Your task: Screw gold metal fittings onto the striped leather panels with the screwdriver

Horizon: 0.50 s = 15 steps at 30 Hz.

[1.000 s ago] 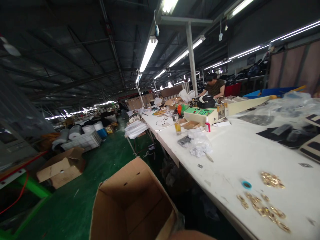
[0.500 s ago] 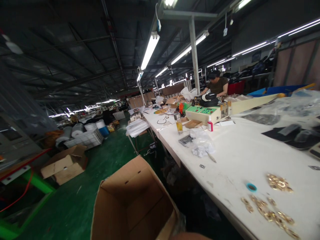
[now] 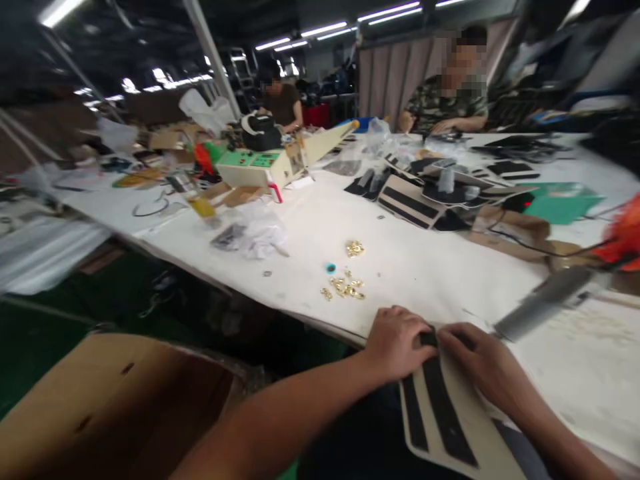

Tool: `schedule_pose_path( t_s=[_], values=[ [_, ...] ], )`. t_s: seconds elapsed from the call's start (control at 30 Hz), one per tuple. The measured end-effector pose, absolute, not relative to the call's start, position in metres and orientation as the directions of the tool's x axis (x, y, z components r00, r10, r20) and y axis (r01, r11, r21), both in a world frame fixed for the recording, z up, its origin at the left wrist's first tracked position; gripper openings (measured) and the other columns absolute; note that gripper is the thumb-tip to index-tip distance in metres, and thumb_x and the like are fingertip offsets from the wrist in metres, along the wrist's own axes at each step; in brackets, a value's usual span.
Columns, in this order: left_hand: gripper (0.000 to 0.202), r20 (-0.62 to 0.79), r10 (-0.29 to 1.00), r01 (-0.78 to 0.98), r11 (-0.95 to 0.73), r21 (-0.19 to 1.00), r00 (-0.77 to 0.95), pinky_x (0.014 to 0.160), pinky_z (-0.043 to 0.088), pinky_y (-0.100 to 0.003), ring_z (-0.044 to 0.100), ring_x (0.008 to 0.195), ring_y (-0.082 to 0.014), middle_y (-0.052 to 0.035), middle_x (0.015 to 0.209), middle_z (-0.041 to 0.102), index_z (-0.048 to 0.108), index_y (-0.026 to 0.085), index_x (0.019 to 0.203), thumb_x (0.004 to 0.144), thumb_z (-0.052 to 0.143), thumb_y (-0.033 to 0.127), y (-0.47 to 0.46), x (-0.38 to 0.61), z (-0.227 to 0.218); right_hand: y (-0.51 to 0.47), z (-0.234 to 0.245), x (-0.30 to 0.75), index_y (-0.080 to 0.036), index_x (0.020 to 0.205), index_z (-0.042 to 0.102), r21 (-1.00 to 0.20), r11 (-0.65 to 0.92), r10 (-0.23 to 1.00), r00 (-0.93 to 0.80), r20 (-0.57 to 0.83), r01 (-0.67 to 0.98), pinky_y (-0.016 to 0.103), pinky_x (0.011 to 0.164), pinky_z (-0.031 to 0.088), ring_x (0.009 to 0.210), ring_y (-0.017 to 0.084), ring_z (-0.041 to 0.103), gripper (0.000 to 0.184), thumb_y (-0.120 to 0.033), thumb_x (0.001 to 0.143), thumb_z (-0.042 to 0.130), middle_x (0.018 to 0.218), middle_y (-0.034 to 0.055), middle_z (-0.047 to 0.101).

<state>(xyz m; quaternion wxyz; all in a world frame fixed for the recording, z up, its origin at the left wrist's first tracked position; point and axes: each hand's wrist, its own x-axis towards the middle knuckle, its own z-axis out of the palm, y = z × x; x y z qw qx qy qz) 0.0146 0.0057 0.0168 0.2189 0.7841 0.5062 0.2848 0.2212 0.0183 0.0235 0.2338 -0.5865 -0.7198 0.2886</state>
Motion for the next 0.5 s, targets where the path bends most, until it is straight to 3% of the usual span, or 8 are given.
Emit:
schedule_pose_path(
  t_s=[0.13,0.33,0.5],
  values=[
    [0.032,0.247,0.914,0.635,-0.403,0.659,0.323,0.103,0.046,-0.046,0.066,0.119,-0.0273,-0.0016,0.12,0.08,0.078,0.025,0.111,0.083,0.091,0.036,0.009,0.012,0.017,0.011,0.036,0.228,-0.025,0.096,0.076,-0.754,0.049,0.981,-0.173,-0.087,0.655,0.037,0.082,0.056,0.089,0.028,0.073,0.039,-0.059,0.095,0.057,0.097,0.0043,0.079],
    [0.029,0.237,0.919,0.647,-0.391,0.655,0.315,0.103,0.045,-0.045,0.065,0.119,-0.0268,-0.002,0.121,0.08,0.077,0.024,0.111,0.086,0.089,0.035,0.005,0.013,0.021,0.018,0.038,0.216,-0.026,0.089,0.073,-0.723,0.089,0.955,-0.265,-0.134,0.685,0.035,0.075,0.052,0.081,0.025,0.07,0.035,-0.056,0.094,0.056,0.087,0.0028,0.076],
    [0.031,0.211,0.919,0.67,-0.388,0.632,0.334,0.106,0.047,-0.048,0.065,0.121,-0.028,-0.0032,0.123,0.079,0.078,0.025,0.115,0.089,0.083,0.04,0.001,0.014,0.019,0.012,0.02,0.225,-0.027,0.085,0.072,-0.715,0.131,0.945,-0.303,-0.119,0.687,0.034,0.071,0.056,0.077,0.025,0.072,0.037,-0.059,0.092,0.056,0.083,0.0025,0.076]
  ],
)
